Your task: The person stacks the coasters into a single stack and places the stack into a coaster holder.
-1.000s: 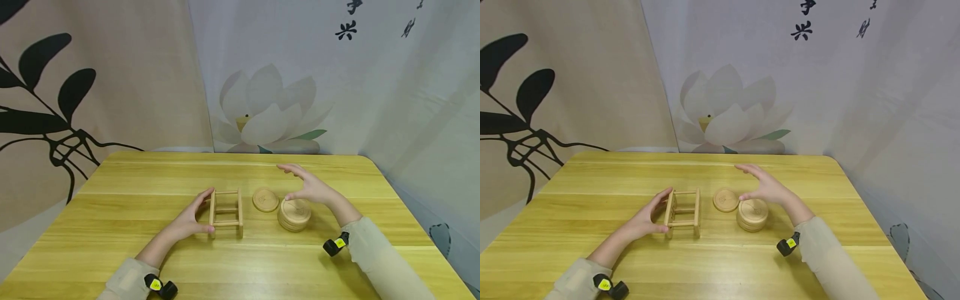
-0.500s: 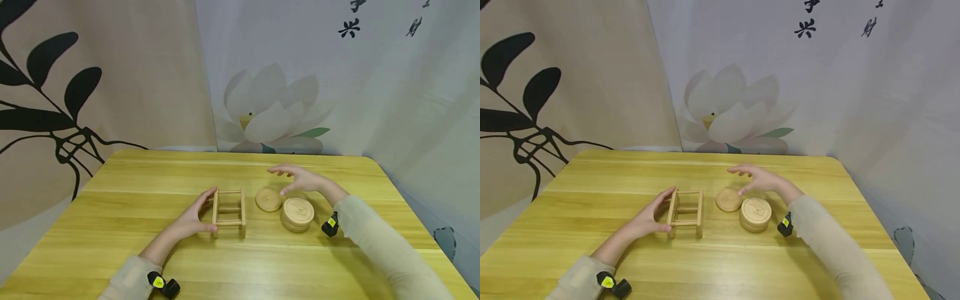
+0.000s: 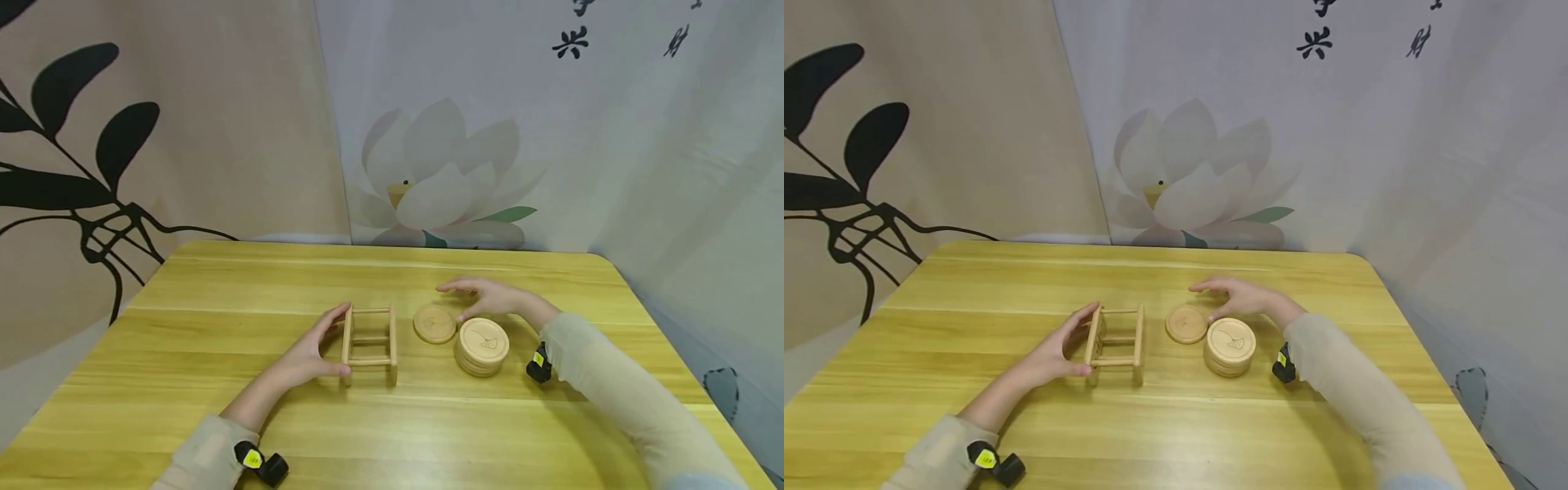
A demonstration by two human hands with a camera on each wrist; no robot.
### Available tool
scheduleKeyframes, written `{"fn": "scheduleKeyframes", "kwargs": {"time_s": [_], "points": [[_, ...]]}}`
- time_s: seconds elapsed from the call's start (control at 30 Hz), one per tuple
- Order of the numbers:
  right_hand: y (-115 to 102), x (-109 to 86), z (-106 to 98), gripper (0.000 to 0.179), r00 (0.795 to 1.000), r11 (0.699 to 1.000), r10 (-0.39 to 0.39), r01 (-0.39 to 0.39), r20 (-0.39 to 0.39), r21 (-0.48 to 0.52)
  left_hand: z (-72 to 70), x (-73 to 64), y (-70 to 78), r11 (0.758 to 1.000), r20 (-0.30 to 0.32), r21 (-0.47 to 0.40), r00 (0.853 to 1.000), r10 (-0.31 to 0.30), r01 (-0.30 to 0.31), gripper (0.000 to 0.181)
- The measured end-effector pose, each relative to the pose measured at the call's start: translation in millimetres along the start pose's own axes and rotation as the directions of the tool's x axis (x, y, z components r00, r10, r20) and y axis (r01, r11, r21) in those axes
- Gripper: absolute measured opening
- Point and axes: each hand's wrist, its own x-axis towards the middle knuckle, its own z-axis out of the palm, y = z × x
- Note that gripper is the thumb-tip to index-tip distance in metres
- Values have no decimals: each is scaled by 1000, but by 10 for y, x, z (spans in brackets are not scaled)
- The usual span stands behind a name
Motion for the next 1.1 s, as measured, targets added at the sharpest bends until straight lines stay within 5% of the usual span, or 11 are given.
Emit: {"fn": "scheduleKeyframes", "kwargs": {"time_s": [0.67, 1.1], "points": [[118, 51, 101, 64, 995, 988, -98, 99, 20, -117, 1, 14, -16, 1000, 4, -1, 1000, 22, -22, 106], [98, 48, 135, 65, 998, 988, -58, 63, 37, -140, -19, -1, -18, 1000, 6, -22, 1000, 4, -4, 106]]}}
